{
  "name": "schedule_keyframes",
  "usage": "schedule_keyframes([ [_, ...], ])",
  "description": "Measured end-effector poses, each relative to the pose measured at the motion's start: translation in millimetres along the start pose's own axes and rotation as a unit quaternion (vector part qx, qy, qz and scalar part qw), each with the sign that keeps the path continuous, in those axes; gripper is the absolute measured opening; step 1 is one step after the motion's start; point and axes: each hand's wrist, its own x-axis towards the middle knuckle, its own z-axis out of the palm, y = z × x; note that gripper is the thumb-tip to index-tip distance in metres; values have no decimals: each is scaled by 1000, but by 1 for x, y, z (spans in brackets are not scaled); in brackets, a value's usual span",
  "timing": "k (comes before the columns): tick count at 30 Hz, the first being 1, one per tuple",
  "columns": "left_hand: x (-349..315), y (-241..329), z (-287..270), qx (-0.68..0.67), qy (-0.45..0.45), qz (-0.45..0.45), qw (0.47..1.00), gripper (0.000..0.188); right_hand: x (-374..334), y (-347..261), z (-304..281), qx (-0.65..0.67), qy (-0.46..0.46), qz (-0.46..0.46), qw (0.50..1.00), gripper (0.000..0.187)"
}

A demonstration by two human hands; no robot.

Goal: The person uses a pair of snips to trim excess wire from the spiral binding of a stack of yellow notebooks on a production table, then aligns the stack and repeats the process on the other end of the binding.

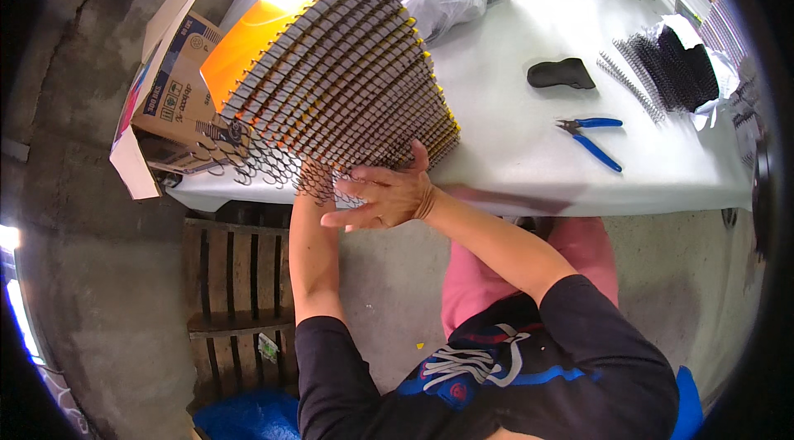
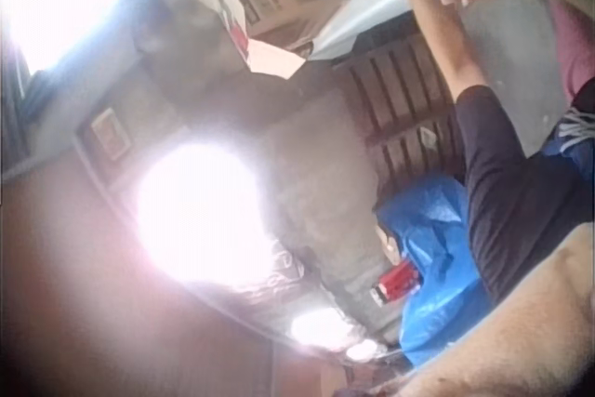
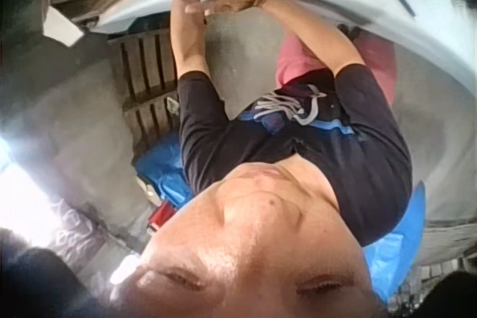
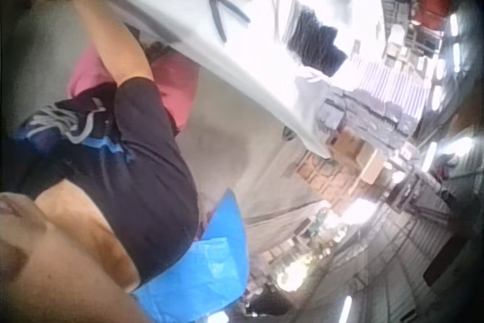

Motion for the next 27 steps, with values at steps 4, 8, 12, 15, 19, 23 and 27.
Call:
schedule_keyframes([
  [4,-3,4,-1,5,0,-11,1000,94,0,-3,0,-9,21,-15,1000,42],
  [8,-2,1,1,8,-5,-23,1000,96,2,1,-2,9,28,-13,999,40],
  [12,2,-4,3,12,-6,-29,999,98,7,12,-31,67,8,47,997,39],
  [15,1,-6,5,14,1,-29,999,99,30,61,-114,-60,-93,102,989,52],
  [19,-8,-6,8,27,52,-11,998,101,27,142,-226,-97,-303,368,874,69],
  [23,-45,6,-13,-1,155,-12,988,102,-29,153,-269,-261,-482,279,788,65],
  [27,-127,-2,-52,14,-4,73,997,80,-34,144,-262,-261,-439,257,820,50],
])
